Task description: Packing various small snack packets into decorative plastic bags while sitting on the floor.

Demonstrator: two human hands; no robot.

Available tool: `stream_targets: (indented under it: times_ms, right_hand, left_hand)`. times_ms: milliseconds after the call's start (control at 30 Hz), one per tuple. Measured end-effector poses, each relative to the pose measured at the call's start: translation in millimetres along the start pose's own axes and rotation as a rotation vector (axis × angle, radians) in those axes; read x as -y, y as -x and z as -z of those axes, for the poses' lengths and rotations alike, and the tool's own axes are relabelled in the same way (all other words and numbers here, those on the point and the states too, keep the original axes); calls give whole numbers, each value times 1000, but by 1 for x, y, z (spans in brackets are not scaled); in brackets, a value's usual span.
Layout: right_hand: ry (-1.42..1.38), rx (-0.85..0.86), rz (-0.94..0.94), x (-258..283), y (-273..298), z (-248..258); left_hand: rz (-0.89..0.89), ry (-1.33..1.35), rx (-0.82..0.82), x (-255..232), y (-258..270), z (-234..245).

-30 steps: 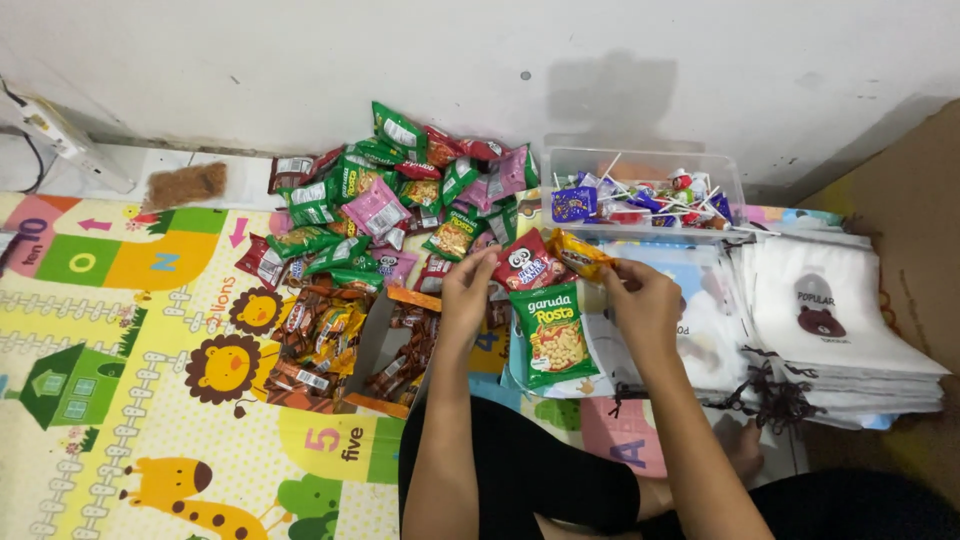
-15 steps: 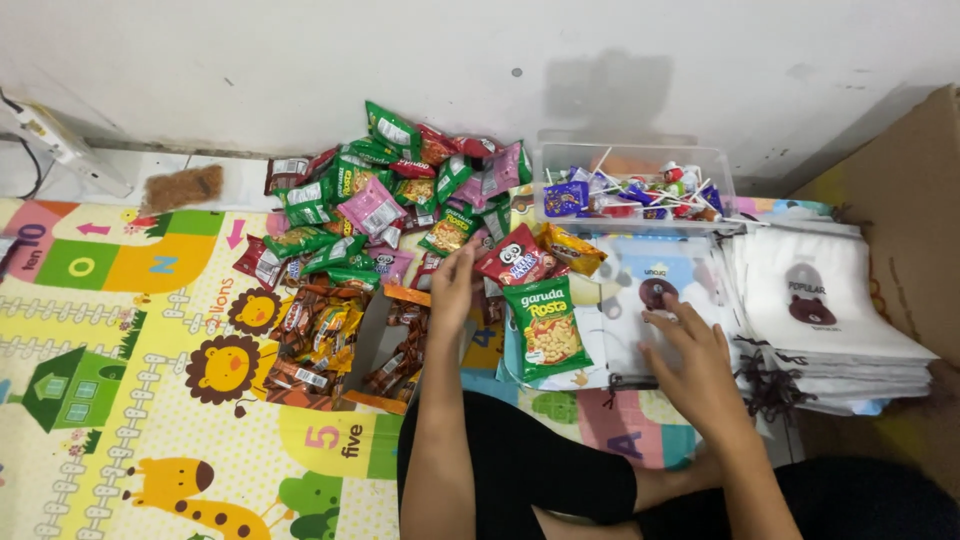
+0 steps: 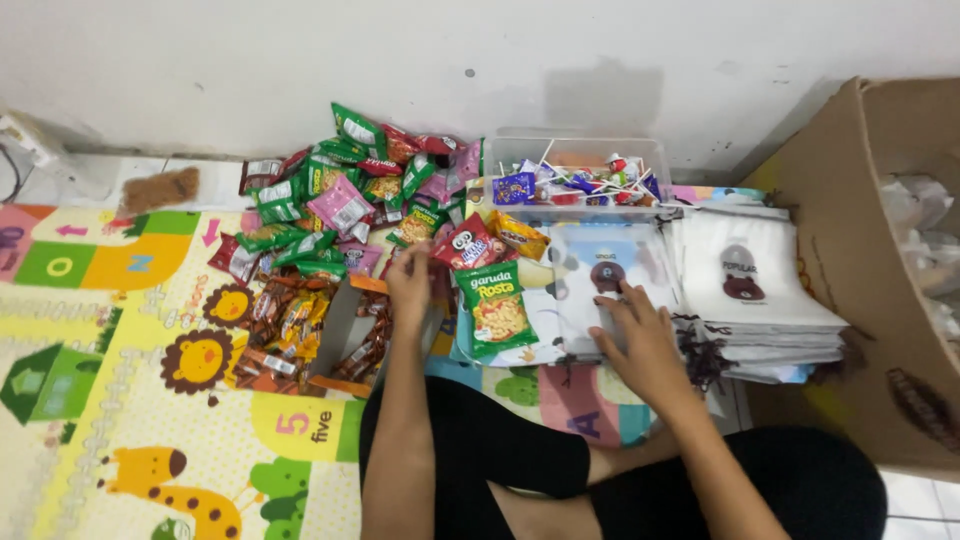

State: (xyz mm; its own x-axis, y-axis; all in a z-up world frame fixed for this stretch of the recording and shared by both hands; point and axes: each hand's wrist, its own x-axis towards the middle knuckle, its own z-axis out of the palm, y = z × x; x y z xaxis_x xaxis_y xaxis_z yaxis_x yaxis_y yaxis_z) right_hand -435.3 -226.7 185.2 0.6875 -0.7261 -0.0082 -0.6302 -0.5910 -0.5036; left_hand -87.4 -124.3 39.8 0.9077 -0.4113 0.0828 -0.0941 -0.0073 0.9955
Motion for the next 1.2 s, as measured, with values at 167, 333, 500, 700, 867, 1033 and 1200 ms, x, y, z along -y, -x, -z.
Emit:
stream_targets:
  times_ms: [167,333,500,700,867,1033,1200]
  right_hand:
    - [-89,-193,222,3,22,-1]
    - [-255,-190,177,1,36,7]
    - [-142,-91,123,-33,29,-24]
    - [-240,-250,133,-23,30,-17]
    - [-344,-463,155,-11,22,14]
    - [-317,-433,86,-33,-26,33]
    - [-158,-354,110,-52,-125,63]
  left_hand:
    - [-186,-116,-174,-22,18,41]
    - [-120,-283,-443,-20,77,70]
    - [-188,-334,-476,-22,79,57]
    - [-156,-438,-311,-24,80,14]
    - [-133,-491,-145,-41,83,5]
    - [-150,-602,-33,-31,75,1]
    - [-77,-577,-29,-11,66,-7]
